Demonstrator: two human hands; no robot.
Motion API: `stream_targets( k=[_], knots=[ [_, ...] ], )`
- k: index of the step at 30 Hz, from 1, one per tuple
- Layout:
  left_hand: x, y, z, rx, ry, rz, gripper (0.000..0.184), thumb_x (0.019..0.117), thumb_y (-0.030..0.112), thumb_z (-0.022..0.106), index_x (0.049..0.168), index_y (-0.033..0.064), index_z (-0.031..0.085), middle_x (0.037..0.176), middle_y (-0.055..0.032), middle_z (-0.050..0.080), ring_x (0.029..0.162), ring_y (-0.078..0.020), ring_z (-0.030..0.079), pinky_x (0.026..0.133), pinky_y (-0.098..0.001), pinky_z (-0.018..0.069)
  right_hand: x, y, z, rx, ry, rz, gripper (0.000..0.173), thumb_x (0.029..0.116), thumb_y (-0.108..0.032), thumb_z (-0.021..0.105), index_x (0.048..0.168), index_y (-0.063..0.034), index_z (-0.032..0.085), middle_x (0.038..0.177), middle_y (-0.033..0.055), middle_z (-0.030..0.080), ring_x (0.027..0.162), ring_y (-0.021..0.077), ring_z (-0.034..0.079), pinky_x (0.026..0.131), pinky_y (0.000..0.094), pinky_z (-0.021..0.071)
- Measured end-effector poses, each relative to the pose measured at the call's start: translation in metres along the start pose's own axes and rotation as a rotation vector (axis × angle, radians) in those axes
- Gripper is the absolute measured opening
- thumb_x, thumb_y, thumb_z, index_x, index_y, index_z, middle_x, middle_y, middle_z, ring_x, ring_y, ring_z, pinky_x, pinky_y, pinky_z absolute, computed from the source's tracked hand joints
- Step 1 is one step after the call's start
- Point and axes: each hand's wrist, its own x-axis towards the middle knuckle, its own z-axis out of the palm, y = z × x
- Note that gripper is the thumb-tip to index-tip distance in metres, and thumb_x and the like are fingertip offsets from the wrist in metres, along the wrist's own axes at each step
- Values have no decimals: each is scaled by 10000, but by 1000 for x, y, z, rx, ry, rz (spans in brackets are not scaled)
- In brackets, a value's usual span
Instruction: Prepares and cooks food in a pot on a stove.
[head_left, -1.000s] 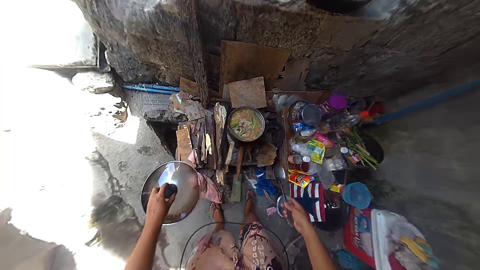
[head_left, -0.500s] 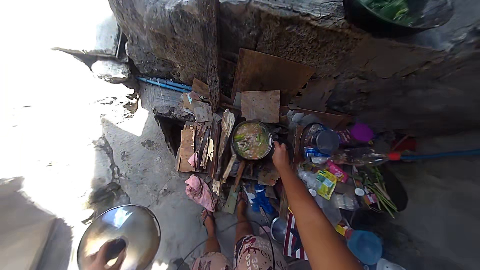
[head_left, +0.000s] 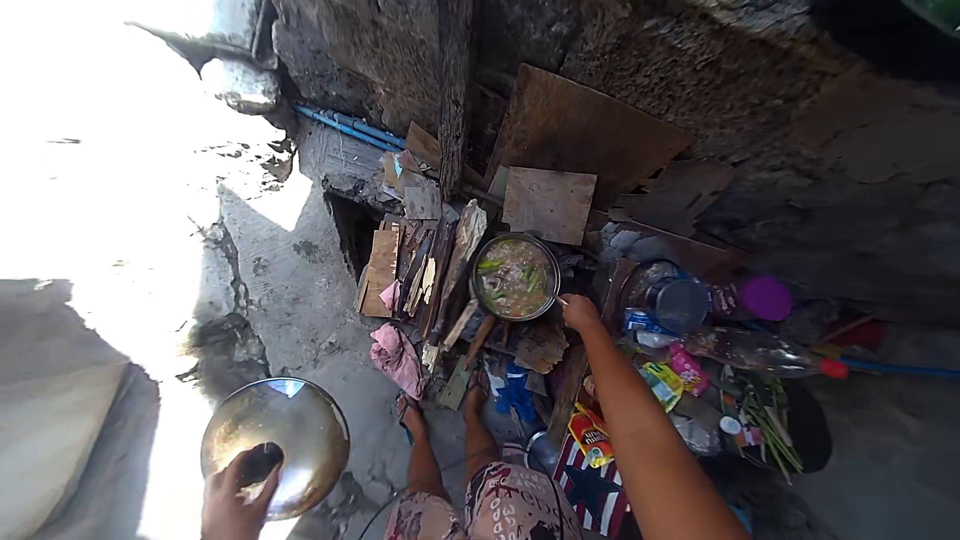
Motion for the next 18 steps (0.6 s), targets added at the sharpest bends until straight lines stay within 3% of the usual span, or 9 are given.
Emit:
stream_targets(
  k=[3, 7, 9, 11, 12, 18],
  knots=[
    [-6, 0, 4, -3, -5, 10, 535, 896, 114, 776, 1336, -121, 584, 1251, -448, 535, 1044, -527, 630, 874, -576, 542, 12, 0, 5, 180, -61, -28, 454, 1082, -64, 442, 1534, -84, 486, 1386, 241, 600, 1124, 310, 682, 970, 427, 547],
    [-11, 0, 7, 5, -27, -9, 547, 899, 130, 779, 1351, -107, 581, 1260, -434, 534, 1053, -517, 627, 876, -567, 543, 13, 1, 3, 253, -120, -48, 441, 1104, -84, 423, 1543, -90, 461, 1305, 215, 630, 1000, 242, 688, 887, 353, 553],
    [-12, -1, 7, 8, -26, -8, 543, 899, 125, 778, 1345, -113, 581, 1247, -440, 536, 1046, -521, 626, 866, -568, 543, 6, 5, 1, 205, -76, -76, 446, 1095, -65, 433, 1537, -90, 479, 1327, 215, 626, 1072, 265, 674, 937, 382, 540],
    [-13, -3, 7, 3, -26, -16, 536, 901, 126, 778, 1343, -108, 586, 1252, -433, 539, 1054, -517, 624, 869, -565, 543, -9, 4, -4, 91, 17, -111, 451, 1077, -45, 458, 1522, -85, 516, 1448, 232, 588, 1328, 350, 588, 1125, 485, 450],
    [-12, -4, 8, 2, -26, -19, 536, 901, 129, 778, 1344, -103, 588, 1258, -430, 539, 1055, -511, 626, 870, -560, 544, -20, 1, -5, 28, 65, -113, 454, 1072, -38, 459, 1519, -91, 524, 1468, 246, 567, 1374, 386, 548, 1149, 522, 424],
    [-9, -1, 8, -14, -7, 6, 527, 886, 100, 776, 1331, -114, 593, 1259, -447, 533, 1073, -542, 616, 888, -583, 537, -81, -23, -9, -96, 244, 14, 526, 1063, 35, 369, 1563, -102, 460, 1516, 288, 471, 1260, 439, 610, 1034, 527, 509]
  ],
)
